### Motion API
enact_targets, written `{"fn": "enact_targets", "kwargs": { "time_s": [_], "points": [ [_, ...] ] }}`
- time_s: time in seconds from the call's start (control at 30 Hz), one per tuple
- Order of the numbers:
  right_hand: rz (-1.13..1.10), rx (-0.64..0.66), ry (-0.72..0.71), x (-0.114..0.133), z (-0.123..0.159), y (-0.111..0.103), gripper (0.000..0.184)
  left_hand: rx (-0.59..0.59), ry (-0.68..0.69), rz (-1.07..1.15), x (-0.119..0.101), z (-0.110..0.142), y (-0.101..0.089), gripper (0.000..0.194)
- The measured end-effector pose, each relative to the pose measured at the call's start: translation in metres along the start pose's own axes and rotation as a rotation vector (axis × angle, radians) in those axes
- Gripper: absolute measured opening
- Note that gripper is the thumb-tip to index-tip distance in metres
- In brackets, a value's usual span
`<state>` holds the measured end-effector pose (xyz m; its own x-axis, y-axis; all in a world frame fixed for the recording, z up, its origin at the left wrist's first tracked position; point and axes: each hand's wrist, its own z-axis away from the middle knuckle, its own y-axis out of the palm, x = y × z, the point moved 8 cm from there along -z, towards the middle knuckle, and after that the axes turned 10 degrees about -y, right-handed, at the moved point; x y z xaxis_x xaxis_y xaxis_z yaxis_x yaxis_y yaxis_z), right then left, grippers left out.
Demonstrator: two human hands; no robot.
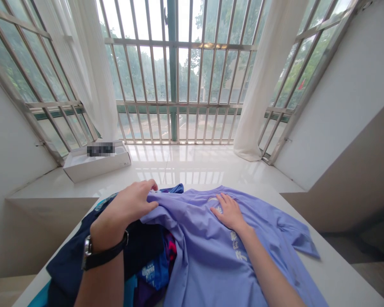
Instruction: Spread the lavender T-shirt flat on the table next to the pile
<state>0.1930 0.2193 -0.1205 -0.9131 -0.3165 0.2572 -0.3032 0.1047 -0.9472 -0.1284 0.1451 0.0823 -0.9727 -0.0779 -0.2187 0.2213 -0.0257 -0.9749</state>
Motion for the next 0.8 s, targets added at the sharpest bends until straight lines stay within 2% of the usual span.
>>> {"fn": "enact_targets", "kwargs": {
  "time_s": [0.07,0.13,0.2,0.27,0.33,0.43,0.5,0.63,0.8],
  "points": [
    [0.021,0.017,0.034,0.000,0.002,0.001,0.075,0.016,0.085,0.002,-0.031,0.004,0.007,0.037],
    [0.034,0.016,0.065,-0.002,0.003,0.001,0.077,0.049,0.143,-0.011,-0.058,0.001,0.024,0.037],
    [0.044,0.002,0.078,-0.005,0.003,0.001,0.078,0.087,0.175,-0.046,-0.076,-0.005,0.047,0.040],
    [0.048,-0.032,0.073,-0.008,0.001,0.000,0.076,0.142,0.183,-0.080,-0.085,-0.012,0.071,0.043],
    [0.044,-0.097,0.054,-0.009,-0.001,-0.004,0.068,0.195,0.190,-0.083,-0.087,-0.019,0.089,0.044],
    [0.024,-0.160,-0.005,-0.007,-0.004,-0.010,0.052,0.235,0.182,-0.063,-0.081,-0.025,0.101,0.047],
    [0.016,-0.112,-0.043,-0.003,-0.006,-0.008,0.049,0.270,0.150,-0.074,-0.075,-0.028,0.104,0.049],
    [0.052,0.018,-0.042,0.004,-0.004,0.001,0.056,0.346,0.108,-0.113,-0.069,-0.028,0.107,0.056],
    [0.089,0.091,-0.020,0.007,-0.001,0.005,0.064,0.380,0.090,-0.133,-0.069,-0.029,0.112,0.062]
  ]
}}
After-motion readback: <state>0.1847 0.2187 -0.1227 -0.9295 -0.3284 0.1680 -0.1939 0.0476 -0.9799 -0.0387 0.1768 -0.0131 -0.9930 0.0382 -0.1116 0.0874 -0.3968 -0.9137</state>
